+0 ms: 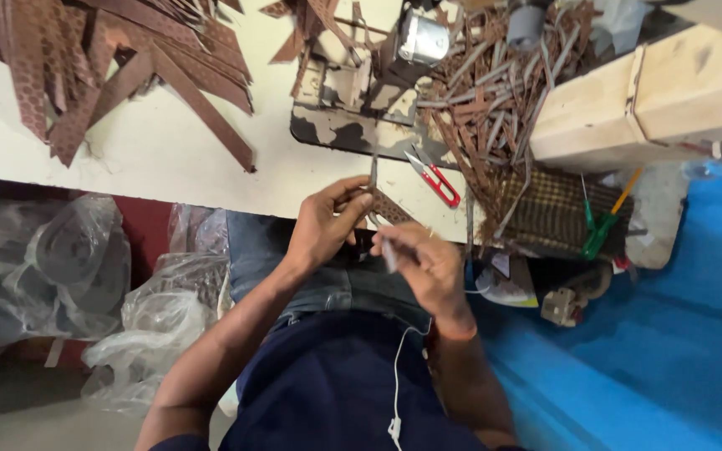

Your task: Trimming excess material from brown leather strips using a pair of scissors.

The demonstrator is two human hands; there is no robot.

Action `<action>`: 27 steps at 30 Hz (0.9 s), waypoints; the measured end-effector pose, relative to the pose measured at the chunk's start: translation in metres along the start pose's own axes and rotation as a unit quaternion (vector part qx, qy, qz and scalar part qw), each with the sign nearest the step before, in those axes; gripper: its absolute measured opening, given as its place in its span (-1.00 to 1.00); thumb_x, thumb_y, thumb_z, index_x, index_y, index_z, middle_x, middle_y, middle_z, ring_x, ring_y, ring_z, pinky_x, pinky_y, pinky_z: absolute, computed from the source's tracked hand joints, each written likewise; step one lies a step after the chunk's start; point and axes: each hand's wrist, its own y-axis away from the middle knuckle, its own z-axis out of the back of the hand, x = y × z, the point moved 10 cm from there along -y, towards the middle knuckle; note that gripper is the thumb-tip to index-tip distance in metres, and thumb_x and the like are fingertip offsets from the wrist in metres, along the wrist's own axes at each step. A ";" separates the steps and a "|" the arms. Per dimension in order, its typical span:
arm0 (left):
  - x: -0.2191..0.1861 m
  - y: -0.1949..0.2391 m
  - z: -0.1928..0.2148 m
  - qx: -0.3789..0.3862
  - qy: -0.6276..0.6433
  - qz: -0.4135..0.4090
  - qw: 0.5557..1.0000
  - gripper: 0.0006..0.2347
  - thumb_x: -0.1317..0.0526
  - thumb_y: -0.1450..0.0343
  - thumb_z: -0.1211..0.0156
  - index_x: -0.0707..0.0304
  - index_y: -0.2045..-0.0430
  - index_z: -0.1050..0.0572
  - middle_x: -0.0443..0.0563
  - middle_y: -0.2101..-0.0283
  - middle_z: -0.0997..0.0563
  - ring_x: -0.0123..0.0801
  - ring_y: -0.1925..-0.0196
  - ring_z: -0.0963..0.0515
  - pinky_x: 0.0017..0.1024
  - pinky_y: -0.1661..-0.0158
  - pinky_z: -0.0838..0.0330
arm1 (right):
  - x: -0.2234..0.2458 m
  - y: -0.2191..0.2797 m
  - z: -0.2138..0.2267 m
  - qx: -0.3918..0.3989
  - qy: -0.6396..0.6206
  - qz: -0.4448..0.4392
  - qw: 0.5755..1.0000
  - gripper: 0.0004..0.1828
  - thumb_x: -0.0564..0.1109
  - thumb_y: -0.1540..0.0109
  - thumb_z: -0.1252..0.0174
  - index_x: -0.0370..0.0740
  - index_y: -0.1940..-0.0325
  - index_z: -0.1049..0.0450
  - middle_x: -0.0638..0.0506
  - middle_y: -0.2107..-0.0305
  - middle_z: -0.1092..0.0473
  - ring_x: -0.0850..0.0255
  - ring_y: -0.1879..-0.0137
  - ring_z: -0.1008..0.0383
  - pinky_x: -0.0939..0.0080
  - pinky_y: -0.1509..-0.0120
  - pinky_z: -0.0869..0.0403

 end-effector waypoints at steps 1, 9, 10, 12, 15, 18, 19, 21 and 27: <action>0.010 0.003 -0.006 0.013 0.007 0.062 0.998 -0.70 0.26 -0.47 -0.19 0.38 -0.08 -0.51 -0.03 0.27 -0.67 -0.62 0.46 -0.46 -0.58 0.52 -0.37 | 0.006 -0.005 0.008 -0.005 0.039 -0.014 0.999 -0.74 -0.24 -0.26 -0.28 -0.40 -0.01 -0.57 -0.10 0.16 -0.56 0.22 0.09 -0.63 0.32 -0.04 -0.56; 0.014 0.044 -0.023 0.056 -0.050 0.058 0.995 -0.77 0.25 -0.53 -0.21 0.36 -0.02 -0.61 0.05 0.27 -0.63 -0.58 0.34 -0.50 -0.58 0.34 -0.47 | -0.007 -0.037 0.016 -0.048 -0.037 0.011 0.998 -0.83 -0.30 -0.26 -0.29 -0.45 0.09 -0.60 -0.06 0.05 -0.53 0.29 -0.03 -0.52 0.34 -0.16 -0.47; 0.000 0.044 -0.023 0.042 -0.055 -0.011 0.998 -0.74 0.28 -0.49 -0.29 0.38 -0.04 -0.58 0.04 0.14 -0.72 -0.58 0.20 -0.58 -0.58 0.20 -0.51 | -0.009 -0.035 0.017 -0.060 -0.089 -0.013 0.994 -0.85 -0.31 -0.27 -0.29 -0.45 0.10 -0.59 -0.03 0.12 -0.56 0.32 0.02 -0.54 0.34 -0.16 -0.50; -0.002 0.044 -0.023 0.033 -0.072 0.015 0.997 -0.74 0.28 -0.45 -0.30 0.38 0.00 -0.59 0.04 0.14 -0.73 -0.55 0.19 -0.62 -0.57 0.18 -0.54 | -0.010 -0.034 0.017 -0.056 -0.111 -0.030 0.992 -0.83 -0.32 -0.26 -0.28 -0.45 0.07 -0.59 -0.02 0.15 -0.56 0.33 0.04 -0.53 0.36 -0.13 -0.50; 0.002 0.043 -0.023 0.040 -0.075 0.029 0.996 -0.75 0.30 -0.44 -0.29 0.42 0.02 -0.59 0.04 0.13 -0.74 -0.52 0.15 -0.68 -0.55 0.13 -0.58 | -0.017 -0.032 0.020 -0.041 -0.115 -0.046 0.991 -0.82 -0.33 -0.29 -0.27 -0.47 0.03 -0.59 -0.02 0.19 -0.55 0.35 0.07 -0.52 0.37 -0.09 -0.49; 0.005 0.043 -0.026 0.059 -0.052 0.026 0.997 -0.75 0.34 -0.45 -0.26 0.46 0.00 -0.58 0.06 0.12 -0.73 -0.50 0.14 -0.68 -0.53 0.09 -0.60 | -0.029 -0.032 0.024 -0.034 -0.111 -0.053 0.992 -0.84 -0.33 -0.29 -0.28 -0.48 0.05 -0.58 -0.04 0.21 -0.56 0.35 0.08 -0.52 0.37 -0.07 -0.48; 0.006 0.043 -0.027 0.065 -0.045 0.031 0.996 -0.74 0.35 -0.45 -0.26 0.47 -0.01 -0.57 0.06 0.11 -0.71 -0.49 0.16 -0.67 -0.52 0.10 -0.60 | -0.034 -0.032 0.026 -0.039 -0.124 -0.059 0.990 -0.84 -0.33 -0.28 -0.30 -0.46 0.07 -0.58 -0.04 0.21 -0.56 0.34 0.08 -0.53 0.37 -0.06 -0.49; 0.008 0.044 -0.026 0.066 -0.039 0.029 0.997 -0.73 0.35 -0.46 -0.26 0.47 -0.04 -0.56 0.06 0.10 -0.71 -0.49 0.14 -0.68 -0.52 0.08 -0.59 | -0.036 -0.032 0.026 -0.055 -0.138 -0.051 0.988 -0.87 -0.36 -0.25 -0.32 -0.43 0.12 -0.56 -0.04 0.23 -0.55 0.33 0.08 -0.54 0.35 -0.07 -0.51; -0.001 0.044 -0.028 0.056 -0.009 0.040 0.998 -0.75 0.36 -0.45 -0.24 0.47 0.01 -0.49 0.05 0.12 -0.70 -0.51 0.17 -0.68 -0.52 0.12 -0.60 | -0.033 -0.037 0.027 -0.078 -0.150 -0.040 0.985 -0.81 -0.41 -0.20 -0.34 -0.33 0.19 -0.48 -0.05 0.28 -0.56 0.30 0.12 -0.60 0.34 -0.02 -0.56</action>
